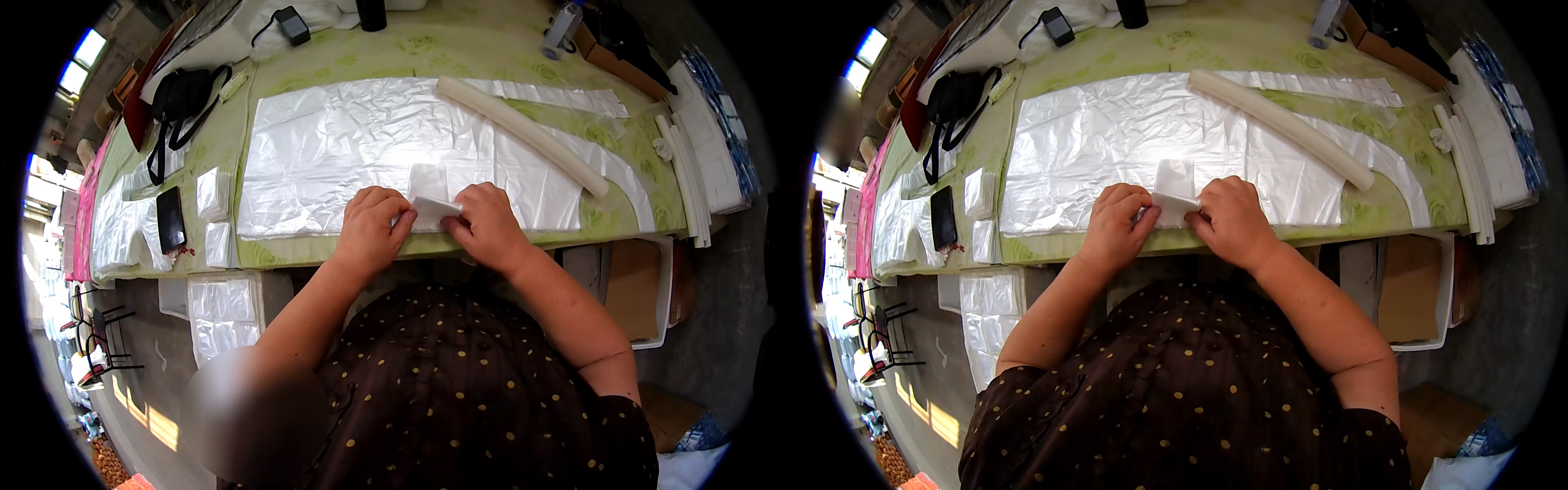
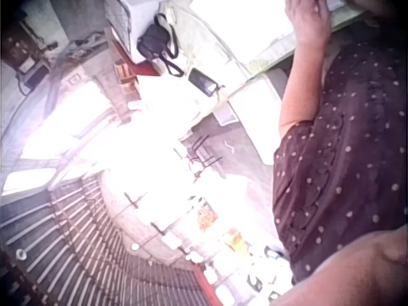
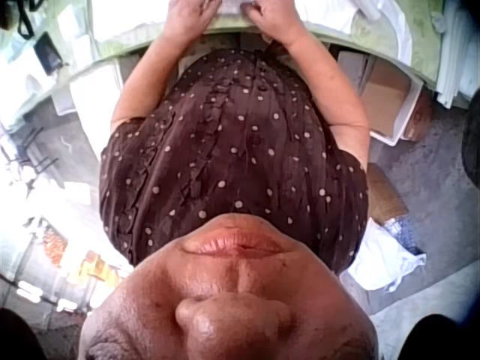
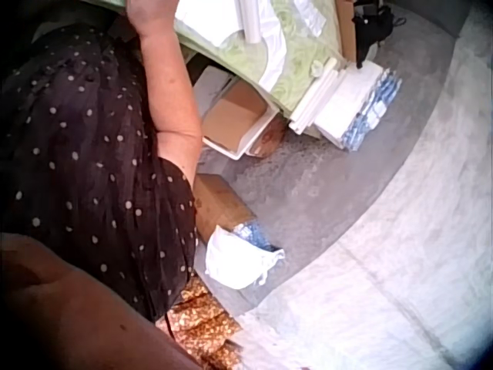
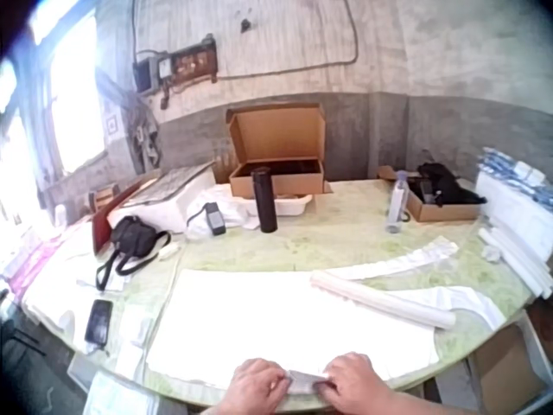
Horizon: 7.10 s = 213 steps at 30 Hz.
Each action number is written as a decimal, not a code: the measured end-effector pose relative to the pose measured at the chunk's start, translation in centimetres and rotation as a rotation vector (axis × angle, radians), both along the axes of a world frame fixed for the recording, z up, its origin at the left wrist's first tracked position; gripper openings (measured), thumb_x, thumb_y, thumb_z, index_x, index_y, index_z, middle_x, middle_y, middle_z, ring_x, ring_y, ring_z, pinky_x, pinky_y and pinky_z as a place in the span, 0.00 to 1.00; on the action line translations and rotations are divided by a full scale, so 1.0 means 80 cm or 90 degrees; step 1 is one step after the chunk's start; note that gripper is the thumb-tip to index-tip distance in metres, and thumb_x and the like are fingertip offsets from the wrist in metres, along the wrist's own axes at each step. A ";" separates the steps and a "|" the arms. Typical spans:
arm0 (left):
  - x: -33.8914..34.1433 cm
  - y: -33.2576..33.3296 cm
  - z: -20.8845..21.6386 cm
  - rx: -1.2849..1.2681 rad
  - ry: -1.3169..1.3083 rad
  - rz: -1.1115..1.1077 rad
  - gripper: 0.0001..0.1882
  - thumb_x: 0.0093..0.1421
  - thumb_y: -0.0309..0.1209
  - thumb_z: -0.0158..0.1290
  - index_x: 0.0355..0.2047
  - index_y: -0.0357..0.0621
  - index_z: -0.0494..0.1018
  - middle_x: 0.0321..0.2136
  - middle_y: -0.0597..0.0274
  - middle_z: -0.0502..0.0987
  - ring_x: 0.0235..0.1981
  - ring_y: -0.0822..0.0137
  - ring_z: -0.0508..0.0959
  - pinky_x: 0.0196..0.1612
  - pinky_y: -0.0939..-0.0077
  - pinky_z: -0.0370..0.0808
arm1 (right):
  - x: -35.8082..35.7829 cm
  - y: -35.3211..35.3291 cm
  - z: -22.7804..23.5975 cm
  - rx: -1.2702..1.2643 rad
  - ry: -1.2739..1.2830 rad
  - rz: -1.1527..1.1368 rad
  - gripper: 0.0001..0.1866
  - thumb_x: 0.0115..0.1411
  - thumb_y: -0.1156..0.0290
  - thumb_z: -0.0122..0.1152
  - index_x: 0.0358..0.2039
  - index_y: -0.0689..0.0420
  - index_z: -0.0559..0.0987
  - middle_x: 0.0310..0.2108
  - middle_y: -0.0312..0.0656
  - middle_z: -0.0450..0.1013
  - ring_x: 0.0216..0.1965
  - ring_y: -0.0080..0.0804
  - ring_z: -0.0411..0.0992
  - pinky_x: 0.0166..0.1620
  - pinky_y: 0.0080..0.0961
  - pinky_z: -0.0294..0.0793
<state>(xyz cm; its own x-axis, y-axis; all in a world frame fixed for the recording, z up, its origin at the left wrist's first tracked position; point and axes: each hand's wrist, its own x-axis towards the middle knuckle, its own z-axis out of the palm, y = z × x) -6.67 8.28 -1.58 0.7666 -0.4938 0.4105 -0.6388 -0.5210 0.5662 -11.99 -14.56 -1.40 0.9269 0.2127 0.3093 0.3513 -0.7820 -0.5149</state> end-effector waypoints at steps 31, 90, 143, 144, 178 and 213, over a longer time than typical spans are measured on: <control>0.003 0.006 -0.009 0.036 -0.002 -0.036 0.11 0.53 0.25 0.61 0.37 0.48 0.82 0.39 0.63 0.80 0.43 0.56 0.78 0.51 0.60 0.72 | -0.002 0.012 -0.007 0.026 -0.027 -0.012 0.10 0.50 0.75 0.65 0.34 0.49 0.80 0.34 0.36 0.73 0.42 0.41 0.70 0.50 0.39 0.64; -0.128 -0.016 -0.037 -0.722 0.946 0.002 0.06 0.72 0.31 0.51 0.44 0.43 0.71 0.40 0.64 0.77 0.41 0.71 0.77 0.45 0.72 0.76 | -0.099 0.047 -0.011 0.571 0.285 -0.075 0.15 0.62 0.76 0.64 0.49 0.59 0.75 0.35 0.33 0.72 0.34 0.19 0.69 0.38 0.21 0.72; 0.038 0.336 -0.015 0.223 -0.167 0.593 0.59 0.50 0.50 0.70 0.74 0.43 0.50 0.72 0.45 0.55 0.72 0.40 0.54 0.73 0.48 0.50 | -0.039 -0.110 0.019 -0.076 -0.316 -0.271 0.21 0.55 0.75 0.66 0.51 0.56 0.78 0.56 0.51 0.71 0.59 0.53 0.67 0.63 0.46 0.64; 0.039 0.305 -0.003 0.190 -0.187 0.537 0.56 0.52 0.44 0.71 0.74 0.44 0.51 0.71 0.45 0.57 0.71 0.38 0.54 0.73 0.47 0.51 | -0.036 -0.139 0.015 -0.157 -0.271 -0.316 0.22 0.55 0.74 0.65 0.53 0.54 0.78 0.56 0.51 0.72 0.58 0.53 0.67 0.63 0.46 0.65; -0.045 -0.180 0.024 0.189 0.050 -0.093 0.30 0.67 0.47 0.53 0.63 0.41 0.70 0.69 0.47 0.58 0.72 0.42 0.51 0.71 0.42 0.47 | -0.121 -0.104 -0.007 0.168 0.128 -0.296 0.26 0.60 0.63 0.66 0.58 0.56 0.76 0.69 0.51 0.62 0.60 0.48 0.72 0.57 0.37 0.75; 0.021 -0.296 0.049 0.405 0.156 -0.297 0.14 0.62 0.40 0.58 0.42 0.44 0.80 0.38 0.51 0.83 0.42 0.52 0.82 0.47 0.60 0.78 | -0.178 -0.106 -0.026 0.445 0.035 -0.247 0.12 0.63 0.80 0.60 0.47 0.61 0.80 0.44 0.40 0.77 0.41 0.23 0.75 0.43 0.20 0.74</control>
